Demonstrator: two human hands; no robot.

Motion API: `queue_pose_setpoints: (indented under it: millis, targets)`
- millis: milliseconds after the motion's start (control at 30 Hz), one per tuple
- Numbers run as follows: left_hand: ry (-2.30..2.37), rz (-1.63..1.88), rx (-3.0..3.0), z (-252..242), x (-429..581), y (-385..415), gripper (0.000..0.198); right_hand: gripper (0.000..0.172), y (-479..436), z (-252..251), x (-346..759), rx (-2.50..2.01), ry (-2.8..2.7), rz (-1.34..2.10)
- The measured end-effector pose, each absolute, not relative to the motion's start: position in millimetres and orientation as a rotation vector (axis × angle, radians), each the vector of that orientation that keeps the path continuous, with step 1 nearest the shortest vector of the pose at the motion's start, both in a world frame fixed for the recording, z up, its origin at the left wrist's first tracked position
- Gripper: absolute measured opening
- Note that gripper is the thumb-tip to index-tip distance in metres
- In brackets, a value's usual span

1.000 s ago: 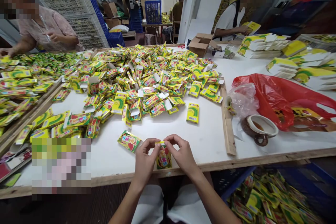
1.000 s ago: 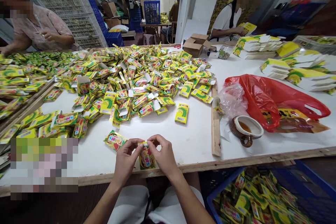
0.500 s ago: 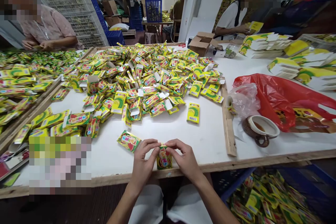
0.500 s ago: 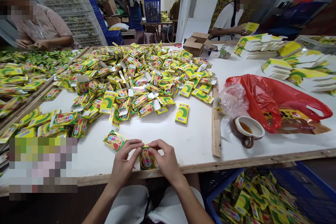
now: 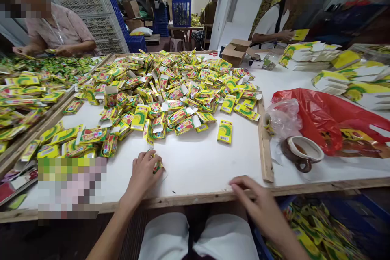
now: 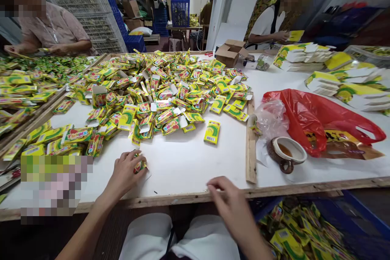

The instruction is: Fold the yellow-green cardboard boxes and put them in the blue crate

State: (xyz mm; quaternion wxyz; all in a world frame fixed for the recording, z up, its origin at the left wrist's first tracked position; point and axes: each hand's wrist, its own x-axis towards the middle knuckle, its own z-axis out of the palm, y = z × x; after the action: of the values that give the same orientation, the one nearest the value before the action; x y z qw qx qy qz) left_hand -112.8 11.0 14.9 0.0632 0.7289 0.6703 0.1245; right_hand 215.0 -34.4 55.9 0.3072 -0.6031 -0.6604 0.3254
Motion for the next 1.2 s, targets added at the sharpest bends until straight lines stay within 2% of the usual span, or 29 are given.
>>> queue_pose_setpoints:
  millis: [67,133,300,400,567,833,933,1033,1200]
  targets:
    - [2.099,0.491,2.141,24.3,-98.7,11.8,0.009,0.018,-31.8,48.8,166.4,-1.437,-1.75,0.98]
    - [2.168,0.699,1.981,30.3,-81.5,9.9,0.011,0.011,-31.4,41.4,128.6,-1.31,-1.729,1.005]
    - [2.001,1.073,1.435,30.2,-41.8,1.5,0.015,0.031,-26.4,17.9,87.4,-1.202,-1.617,0.932]
    - [1.807,1.228,1.28,25.2,-30.8,-3.6,0.015,0.029,-16.9,7.5,91.1,-1.197,-1.511,0.943]
    - [1.479,1.382,1.03,16.4,-27.3,-14.8,0.034,0.025,-4.6,6.3,108.2,-1.119,-1.517,1.017]
    - [1.232,1.454,0.974,5.8,-29.8,-17.7,0.041,0.027,-0.9,1.4,113.1,-1.046,-1.565,1.127]
    - [1.274,1.365,1.067,3.5,-36.2,-18.7,0.028,0.028,3.8,3.5,120.6,-1.055,-1.599,1.157]
    - [1.286,1.185,1.167,4.6,-41.7,-15.3,0.015,0.016,11.2,9.7,125.8,-1.052,-1.711,1.151]
    - [1.214,1.286,1.109,8.1,-41.0,-4.5,0.017,0.013,19.3,12.9,121.6,-1.055,-1.654,1.062]
